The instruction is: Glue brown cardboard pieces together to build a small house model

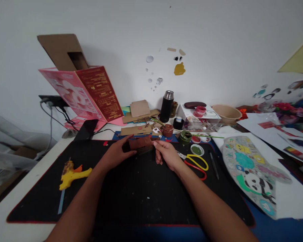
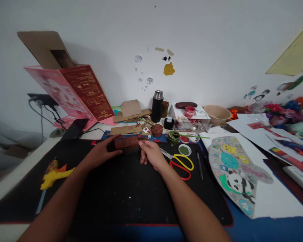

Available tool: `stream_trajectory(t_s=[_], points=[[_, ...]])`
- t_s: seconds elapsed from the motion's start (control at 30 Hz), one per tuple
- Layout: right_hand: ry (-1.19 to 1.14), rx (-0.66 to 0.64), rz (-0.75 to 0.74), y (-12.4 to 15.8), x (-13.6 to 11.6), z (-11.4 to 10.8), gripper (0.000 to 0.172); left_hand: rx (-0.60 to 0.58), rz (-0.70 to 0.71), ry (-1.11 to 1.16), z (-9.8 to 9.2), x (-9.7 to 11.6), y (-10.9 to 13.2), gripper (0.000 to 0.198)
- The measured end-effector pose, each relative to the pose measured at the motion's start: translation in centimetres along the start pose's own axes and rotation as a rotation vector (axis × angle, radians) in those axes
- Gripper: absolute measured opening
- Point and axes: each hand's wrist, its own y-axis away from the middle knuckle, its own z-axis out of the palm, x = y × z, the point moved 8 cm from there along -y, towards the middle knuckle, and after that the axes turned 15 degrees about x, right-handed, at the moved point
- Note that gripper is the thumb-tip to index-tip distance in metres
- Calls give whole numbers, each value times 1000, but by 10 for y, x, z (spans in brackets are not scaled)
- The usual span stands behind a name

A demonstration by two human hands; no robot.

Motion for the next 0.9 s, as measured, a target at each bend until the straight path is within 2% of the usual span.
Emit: stream_trajectory(t_s=[0.13, 0.37, 0.7, 0.9], points=[[-10, -15, 12, -1, 1, 0, 50, -7, -4, -4, 0, -1, 0, 80], [109, -8, -19, -4, 2, -2, 58, 3, 29, -34, 2, -5, 0, 81], [193, -2, -5, -3, 3, -3, 44, 27, 82, -57, -1, -2, 1, 81], [234, 20, -63, -4, 2, -5, 42, 23, 77, -60, -2, 2, 1, 79]])
